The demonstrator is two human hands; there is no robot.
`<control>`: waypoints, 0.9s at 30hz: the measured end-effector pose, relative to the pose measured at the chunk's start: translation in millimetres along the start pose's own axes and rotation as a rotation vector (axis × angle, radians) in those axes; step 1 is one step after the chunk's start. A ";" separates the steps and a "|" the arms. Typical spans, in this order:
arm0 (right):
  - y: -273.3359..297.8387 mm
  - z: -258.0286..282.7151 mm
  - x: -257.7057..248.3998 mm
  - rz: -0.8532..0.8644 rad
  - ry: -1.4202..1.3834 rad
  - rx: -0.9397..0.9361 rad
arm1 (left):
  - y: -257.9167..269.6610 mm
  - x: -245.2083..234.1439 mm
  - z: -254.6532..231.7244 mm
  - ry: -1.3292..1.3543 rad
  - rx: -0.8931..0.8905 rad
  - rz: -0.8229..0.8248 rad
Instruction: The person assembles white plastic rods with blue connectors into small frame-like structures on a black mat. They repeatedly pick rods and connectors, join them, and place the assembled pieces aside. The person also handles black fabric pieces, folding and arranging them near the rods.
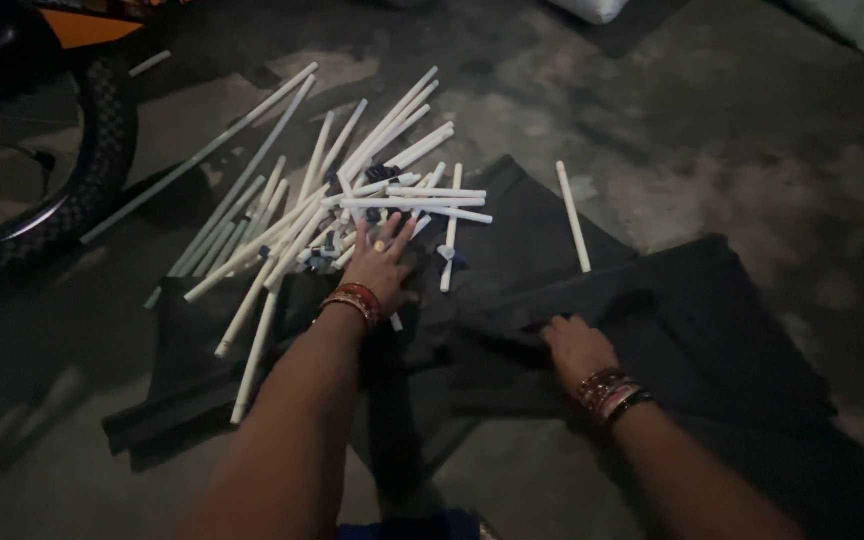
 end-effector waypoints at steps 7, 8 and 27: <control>0.5 64.8 -41.0 -0.499 0.044 -0.505 | -0.9 10.1 0.2 -0.040 -0.001 0.063; -0.3 79.4 -44.2 -0.560 0.126 -0.613 | -1.9 12.5 1.0 -0.047 -0.008 0.088; -17.4 -14.2 13.2 -0.158 -0.041 -0.384 | -17.2 13.3 -19.5 -0.124 0.122 0.202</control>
Point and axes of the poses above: each hand's wrist, its own y-axis away from the middle knuckle, its own x-axis out of the palm, z = x × y, the point moved 6 cm from there along -y, towards the middle knuckle, and after that the axes turned 11 degrees about -x, right-handed, at the moved point
